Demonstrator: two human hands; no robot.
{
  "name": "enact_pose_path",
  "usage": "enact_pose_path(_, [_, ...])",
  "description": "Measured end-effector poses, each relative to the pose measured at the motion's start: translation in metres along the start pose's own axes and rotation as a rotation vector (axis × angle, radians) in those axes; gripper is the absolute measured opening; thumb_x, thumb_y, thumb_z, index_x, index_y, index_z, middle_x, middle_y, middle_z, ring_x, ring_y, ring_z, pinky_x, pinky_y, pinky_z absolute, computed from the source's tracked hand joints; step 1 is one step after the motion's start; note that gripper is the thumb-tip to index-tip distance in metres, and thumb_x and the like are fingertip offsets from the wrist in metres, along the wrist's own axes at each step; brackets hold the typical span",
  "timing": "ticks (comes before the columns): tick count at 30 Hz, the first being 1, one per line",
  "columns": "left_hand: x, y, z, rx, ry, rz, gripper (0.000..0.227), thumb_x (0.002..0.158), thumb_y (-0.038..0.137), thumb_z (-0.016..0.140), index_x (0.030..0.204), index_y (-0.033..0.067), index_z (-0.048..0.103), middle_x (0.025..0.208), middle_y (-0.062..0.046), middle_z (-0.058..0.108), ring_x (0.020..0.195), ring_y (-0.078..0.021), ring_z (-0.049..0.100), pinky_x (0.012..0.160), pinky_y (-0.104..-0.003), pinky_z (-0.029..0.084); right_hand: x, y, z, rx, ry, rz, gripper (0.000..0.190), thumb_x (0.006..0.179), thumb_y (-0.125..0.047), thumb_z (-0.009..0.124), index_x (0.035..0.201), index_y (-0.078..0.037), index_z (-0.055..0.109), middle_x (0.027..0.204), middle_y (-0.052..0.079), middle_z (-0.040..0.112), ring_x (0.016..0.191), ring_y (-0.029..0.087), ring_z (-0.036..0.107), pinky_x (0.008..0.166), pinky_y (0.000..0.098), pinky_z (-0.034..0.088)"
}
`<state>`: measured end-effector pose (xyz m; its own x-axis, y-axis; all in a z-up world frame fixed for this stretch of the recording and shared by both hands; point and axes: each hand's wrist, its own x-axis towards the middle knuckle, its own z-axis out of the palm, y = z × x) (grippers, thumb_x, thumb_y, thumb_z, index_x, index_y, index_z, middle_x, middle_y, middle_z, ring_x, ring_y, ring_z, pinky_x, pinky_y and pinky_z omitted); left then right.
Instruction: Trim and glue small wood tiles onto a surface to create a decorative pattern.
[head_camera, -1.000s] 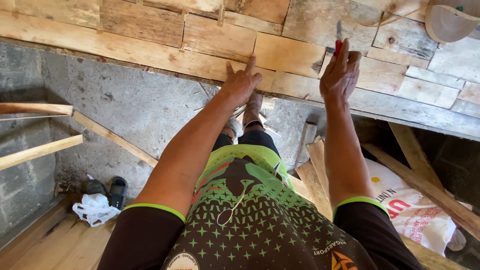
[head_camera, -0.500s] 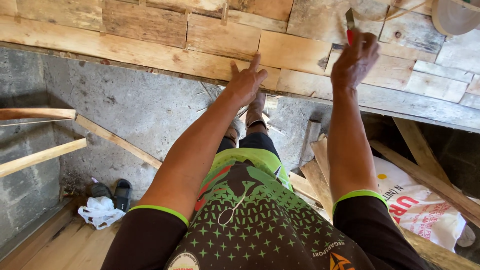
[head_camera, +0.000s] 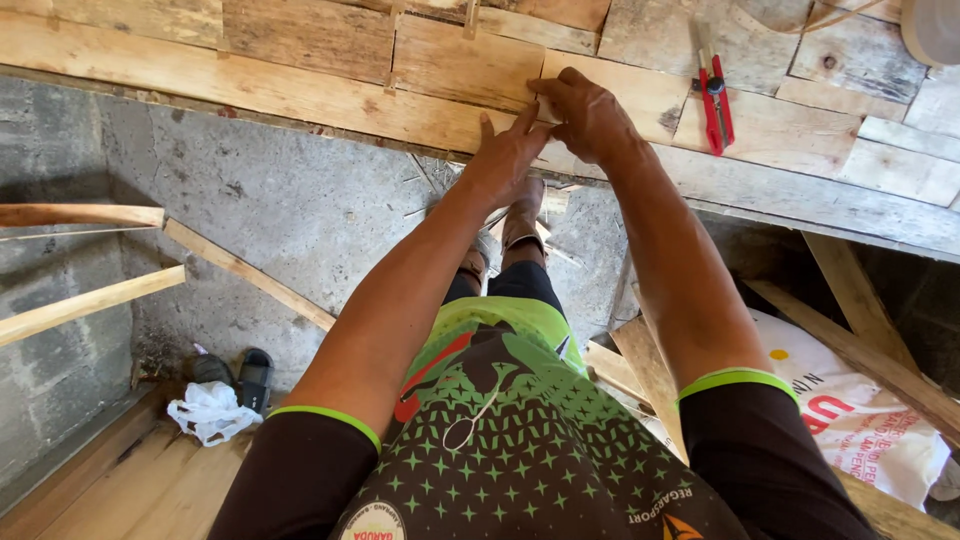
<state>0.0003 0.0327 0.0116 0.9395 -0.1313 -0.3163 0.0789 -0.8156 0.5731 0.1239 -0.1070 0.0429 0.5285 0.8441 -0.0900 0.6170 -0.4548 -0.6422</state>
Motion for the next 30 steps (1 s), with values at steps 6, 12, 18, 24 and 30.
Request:
enact_pose_path(6, [-0.011, -0.029, 0.030, -0.150, 0.418, 0.137, 0.028, 0.077, 0.000, 0.073, 0.099, 0.0122, 0.061, 0.112, -0.007, 0.063, 0.108, -0.0343, 0.070, 0.109, -0.066, 0.040, -0.002, 0.000, 0.006, -0.067, 0.008, 0.020, 0.075, 0.070, 0.001, 0.088, 0.138, -0.013, 0.061, 0.120, 0.015, 0.064, 0.103, 0.039, 0.068, 0.084, 0.0439, 0.057])
enact_pose_path(12, [-0.036, -0.006, 0.005, -0.769, 0.686, -0.154, 0.007, 0.088, 0.006, 0.069, 0.089, 0.0041, 0.062, 0.082, -0.010, 0.069, 0.066, -0.0218, 0.068, 0.062, -0.034, 0.054, -0.005, 0.006, 0.010, -0.067, -0.047, 0.042, 0.069, 0.076, -0.001, 0.085, 0.139, -0.012, 0.058, 0.122, 0.018, 0.064, 0.105, 0.043, 0.066, 0.087, 0.0462, 0.055])
enact_pose_path(18, [-0.073, 0.005, 0.011, -0.730, 0.376, -0.339, 0.012, 0.090, 0.008, 0.075, 0.083, 0.0023, 0.068, 0.069, -0.010, 0.068, 0.064, -0.0157, 0.066, 0.060, -0.032, 0.052, 0.002, -0.003, 0.002, -0.057, -0.099, 0.077, 0.070, 0.075, 0.002, 0.081, 0.138, -0.011, 0.054, 0.117, 0.021, 0.067, 0.105, 0.044, 0.065, 0.086, 0.0480, 0.052])
enact_pose_path(24, [-0.099, 0.019, -0.026, -1.297, -0.002, -0.237, 0.006, 0.089, 0.000, 0.071, 0.089, 0.0039, 0.066, 0.080, -0.003, 0.068, 0.068, -0.0091, 0.065, 0.059, -0.025, 0.056, 0.001, -0.001, 0.000, 0.002, -0.108, 0.098, 0.062, 0.085, 0.006, 0.072, 0.141, -0.012, 0.051, 0.118, 0.020, 0.070, 0.104, 0.042, 0.069, 0.084, 0.0476, 0.055])
enact_pose_path(30, [-0.051, 0.004, 0.011, -1.479, 0.273, -0.476, 0.009, 0.089, 0.002, 0.073, 0.086, 0.0020, 0.064, 0.078, -0.004, 0.067, 0.064, -0.0111, 0.062, 0.055, -0.029, 0.060, -0.002, 0.009, 0.001, -0.010, -0.068, 0.015, 0.062, 0.084, 0.007, 0.072, 0.140, -0.010, 0.051, 0.117, 0.021, 0.069, 0.105, 0.045, 0.067, 0.084, 0.0485, 0.054])
